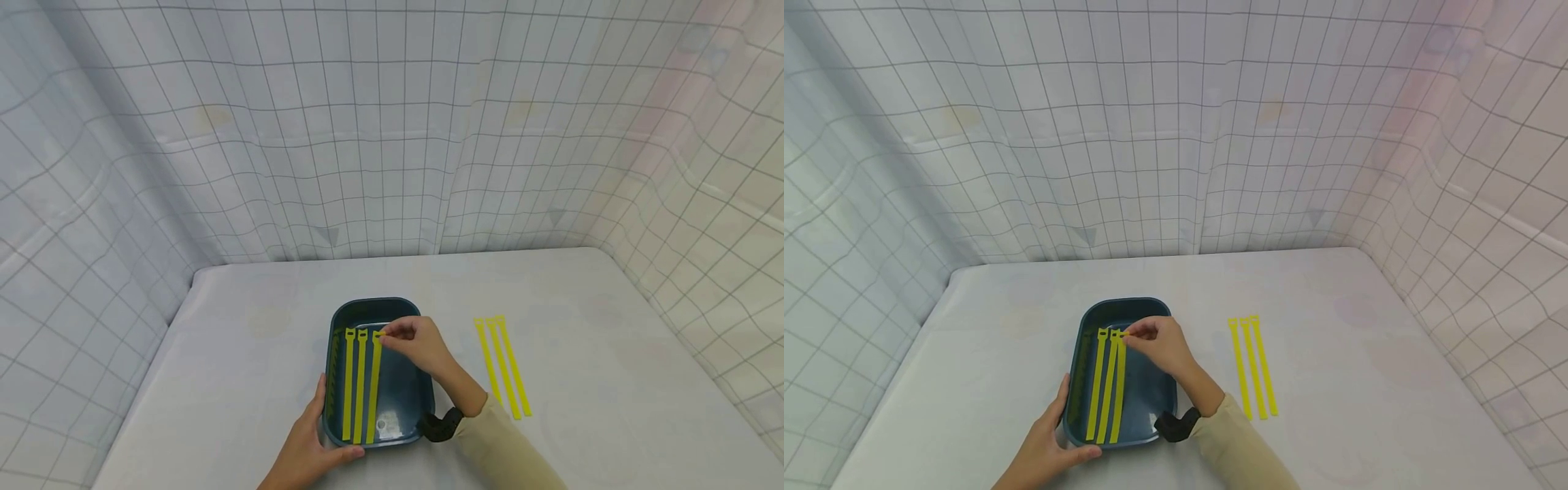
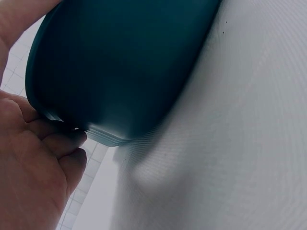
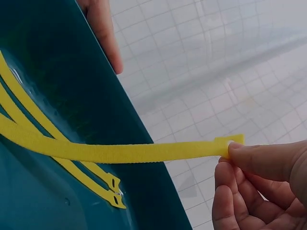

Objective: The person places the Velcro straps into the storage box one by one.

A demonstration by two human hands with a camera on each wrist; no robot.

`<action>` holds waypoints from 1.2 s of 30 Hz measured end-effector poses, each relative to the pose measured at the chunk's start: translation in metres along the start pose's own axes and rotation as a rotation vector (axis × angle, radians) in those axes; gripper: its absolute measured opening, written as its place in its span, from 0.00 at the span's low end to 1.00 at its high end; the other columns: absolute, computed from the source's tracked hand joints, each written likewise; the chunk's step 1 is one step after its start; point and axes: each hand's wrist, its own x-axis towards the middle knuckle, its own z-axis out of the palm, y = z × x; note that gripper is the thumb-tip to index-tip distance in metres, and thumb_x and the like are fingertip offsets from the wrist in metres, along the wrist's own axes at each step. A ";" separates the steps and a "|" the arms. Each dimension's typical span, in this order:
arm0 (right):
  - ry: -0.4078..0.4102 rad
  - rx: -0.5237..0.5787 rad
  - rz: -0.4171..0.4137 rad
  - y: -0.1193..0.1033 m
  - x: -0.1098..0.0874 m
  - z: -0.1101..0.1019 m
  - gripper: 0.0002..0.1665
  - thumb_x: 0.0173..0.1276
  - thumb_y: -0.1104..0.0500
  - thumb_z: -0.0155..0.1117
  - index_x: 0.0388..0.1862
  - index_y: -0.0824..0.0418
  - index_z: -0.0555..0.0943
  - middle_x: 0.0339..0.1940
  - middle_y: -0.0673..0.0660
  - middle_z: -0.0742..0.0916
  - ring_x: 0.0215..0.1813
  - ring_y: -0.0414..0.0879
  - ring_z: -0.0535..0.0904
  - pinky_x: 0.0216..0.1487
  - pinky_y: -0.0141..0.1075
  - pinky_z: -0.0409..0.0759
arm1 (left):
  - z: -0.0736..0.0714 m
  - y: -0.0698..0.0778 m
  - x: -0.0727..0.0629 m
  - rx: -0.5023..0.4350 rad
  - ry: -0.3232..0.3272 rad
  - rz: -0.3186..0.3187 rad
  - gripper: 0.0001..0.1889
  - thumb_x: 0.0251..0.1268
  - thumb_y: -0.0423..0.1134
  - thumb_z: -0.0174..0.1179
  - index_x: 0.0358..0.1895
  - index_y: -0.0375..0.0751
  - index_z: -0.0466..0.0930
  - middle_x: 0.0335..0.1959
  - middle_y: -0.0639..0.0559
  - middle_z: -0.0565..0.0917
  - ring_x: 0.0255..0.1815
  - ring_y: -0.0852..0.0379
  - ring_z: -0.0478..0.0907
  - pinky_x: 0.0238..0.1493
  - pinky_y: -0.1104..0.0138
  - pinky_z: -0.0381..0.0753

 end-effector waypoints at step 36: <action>0.046 -0.023 0.079 0.044 0.031 0.009 0.08 0.60 0.67 0.64 0.36 0.73 0.81 0.31 0.62 0.84 0.33 0.50 0.81 0.37 0.37 0.80 | -0.001 0.002 0.000 0.018 -0.005 -0.004 0.65 0.35 0.57 0.74 0.73 0.37 0.36 0.72 0.42 0.47 0.70 0.43 0.46 0.62 0.47 0.53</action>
